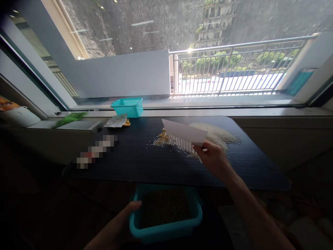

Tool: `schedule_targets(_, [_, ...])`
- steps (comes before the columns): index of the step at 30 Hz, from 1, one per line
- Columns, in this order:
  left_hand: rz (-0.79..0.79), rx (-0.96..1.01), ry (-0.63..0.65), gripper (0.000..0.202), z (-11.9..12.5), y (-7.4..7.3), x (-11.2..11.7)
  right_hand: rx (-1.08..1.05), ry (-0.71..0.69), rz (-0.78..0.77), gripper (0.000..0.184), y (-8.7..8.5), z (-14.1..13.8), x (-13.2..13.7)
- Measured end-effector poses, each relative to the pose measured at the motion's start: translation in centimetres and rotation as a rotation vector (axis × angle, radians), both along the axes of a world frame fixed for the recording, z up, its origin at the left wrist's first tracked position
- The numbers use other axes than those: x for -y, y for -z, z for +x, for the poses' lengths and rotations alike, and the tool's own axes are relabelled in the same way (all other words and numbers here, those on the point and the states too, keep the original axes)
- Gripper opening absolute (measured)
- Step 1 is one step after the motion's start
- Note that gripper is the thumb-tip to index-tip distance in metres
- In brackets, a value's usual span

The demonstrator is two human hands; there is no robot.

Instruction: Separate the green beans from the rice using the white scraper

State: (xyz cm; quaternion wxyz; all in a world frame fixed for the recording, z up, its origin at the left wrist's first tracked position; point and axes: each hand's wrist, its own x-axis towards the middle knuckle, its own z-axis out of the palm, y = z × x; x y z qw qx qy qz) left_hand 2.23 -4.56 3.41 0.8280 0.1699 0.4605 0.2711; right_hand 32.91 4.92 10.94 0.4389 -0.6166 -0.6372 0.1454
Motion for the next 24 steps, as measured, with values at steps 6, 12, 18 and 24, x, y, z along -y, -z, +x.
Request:
schedule_targets(6, [0.037, -0.018, -0.037, 0.068, -0.9, -1.0, 0.0, -0.034, 0.019, 0.041, 0.025, -0.7, -0.5, 1.0])
schedule_targets(12, [0.036, -0.073, -0.082, 0.065, -2.0, -1.4, 0.1, -0.014, -0.088, 0.032, 0.025, 0.7, -2.3, 1.4])
schedule_targets(18, [0.0, -0.083, -0.136, 0.061, -2.5, -0.6, 0.2, 0.037, -0.313, -0.002, 0.021, 1.7, -4.5, 4.2])
schedule_targets(24, [0.015, -0.075, -0.154, 0.06, -2.8, -0.7, 0.4, 0.065, -0.569, -0.152, 0.019, 0.2, -5.0, 8.8])
